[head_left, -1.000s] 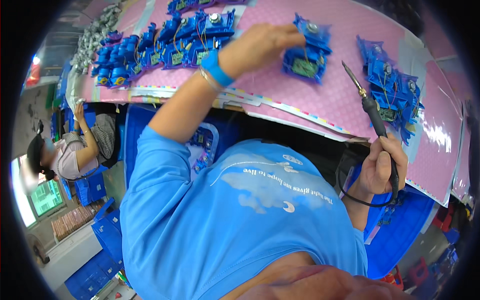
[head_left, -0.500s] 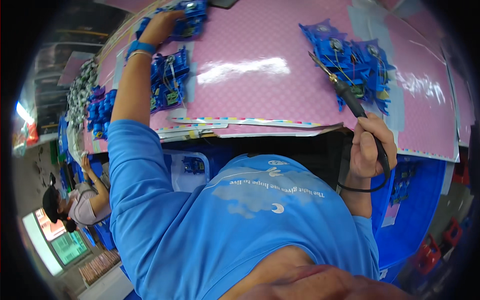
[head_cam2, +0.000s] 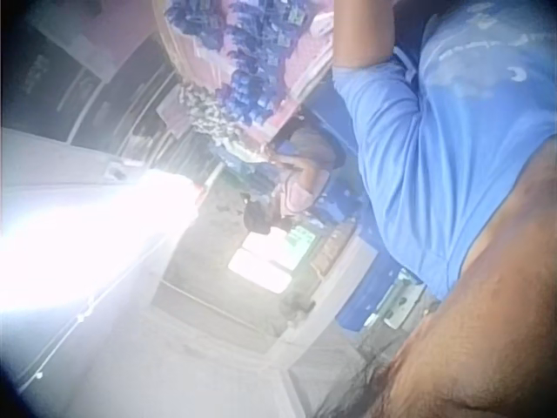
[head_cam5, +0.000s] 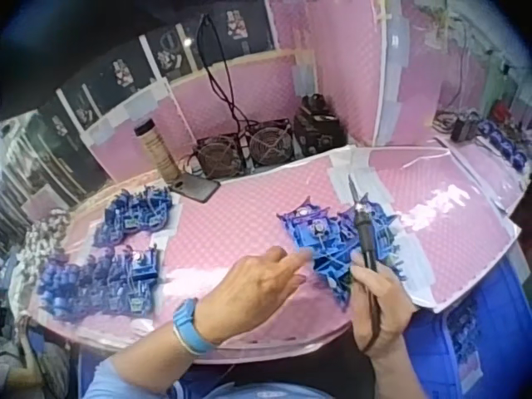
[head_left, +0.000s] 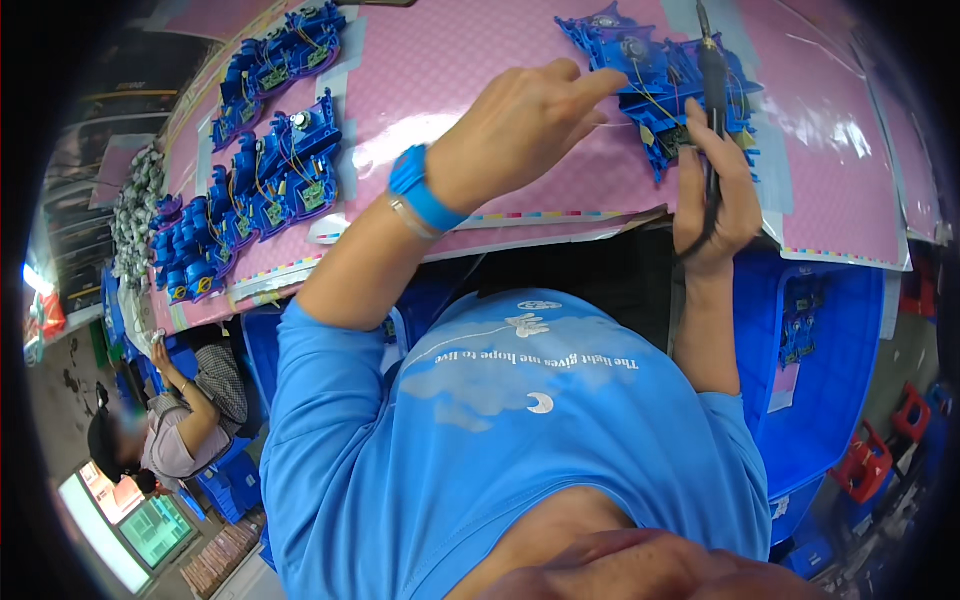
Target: Soldering electronic components onto circuit boards at a factory workbench.
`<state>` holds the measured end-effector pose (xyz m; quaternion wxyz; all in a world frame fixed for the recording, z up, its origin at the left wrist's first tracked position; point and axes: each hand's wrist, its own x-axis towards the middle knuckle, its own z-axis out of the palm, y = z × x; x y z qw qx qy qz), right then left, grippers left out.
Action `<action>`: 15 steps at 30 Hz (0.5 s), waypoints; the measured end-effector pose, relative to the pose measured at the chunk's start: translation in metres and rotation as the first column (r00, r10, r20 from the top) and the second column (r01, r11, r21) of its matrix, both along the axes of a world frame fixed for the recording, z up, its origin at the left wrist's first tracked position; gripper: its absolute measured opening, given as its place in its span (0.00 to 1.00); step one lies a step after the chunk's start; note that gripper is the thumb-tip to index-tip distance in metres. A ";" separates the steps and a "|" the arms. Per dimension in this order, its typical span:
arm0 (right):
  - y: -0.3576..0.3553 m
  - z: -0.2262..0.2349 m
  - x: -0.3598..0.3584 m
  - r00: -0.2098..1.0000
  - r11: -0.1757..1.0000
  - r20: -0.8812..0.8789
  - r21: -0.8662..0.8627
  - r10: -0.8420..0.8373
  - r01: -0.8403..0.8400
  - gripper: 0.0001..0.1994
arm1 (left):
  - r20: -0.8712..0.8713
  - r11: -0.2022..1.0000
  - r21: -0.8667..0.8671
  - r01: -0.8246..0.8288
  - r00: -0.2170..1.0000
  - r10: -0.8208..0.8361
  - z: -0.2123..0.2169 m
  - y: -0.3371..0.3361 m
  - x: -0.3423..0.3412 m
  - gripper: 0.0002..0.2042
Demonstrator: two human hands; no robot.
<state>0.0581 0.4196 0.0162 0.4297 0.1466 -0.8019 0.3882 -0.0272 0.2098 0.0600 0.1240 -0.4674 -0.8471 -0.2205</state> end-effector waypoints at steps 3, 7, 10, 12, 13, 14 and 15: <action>0.003 -0.002 -0.001 1.000 0.999 0.000 0.033 -0.030 0.030 0.13 | 0.001 0.979 0.205 -0.009 1.000 0.009 -0.023 0.012 -0.019 0.08; 0.011 -0.003 0.005 0.998 0.998 0.019 0.027 -0.053 0.052 0.15 | 0.007 0.942 0.334 0.014 1.000 -0.018 -0.028 0.003 -0.015 0.08; 0.006 -0.002 0.010 0.999 0.999 0.037 0.037 -0.030 0.029 0.16 | 0.079 0.935 0.344 -0.083 0.995 0.059 -0.021 -0.021 0.018 0.07; -0.001 -0.003 0.010 0.999 0.998 0.039 0.066 -0.016 0.013 0.17 | 0.113 0.902 0.362 -0.234 0.972 0.207 -0.021 -0.040 0.045 0.07; -0.005 -0.005 0.009 0.999 0.997 0.000 0.064 0.033 -0.033 0.17 | 0.116 0.902 0.356 -0.244 0.969 0.217 -0.021 -0.050 0.058 0.07; -0.010 -0.007 0.009 0.996 0.995 -0.040 0.064 0.080 -0.077 0.18 | 0.135 0.897 0.320 -0.304 0.952 0.274 -0.022 -0.060 0.071 0.08; -0.021 -0.007 0.015 0.984 0.986 0.063 0.003 0.166 -0.167 0.17 | 0.158 0.883 0.287 -0.371 0.928 0.338 -0.025 -0.070 0.079 0.08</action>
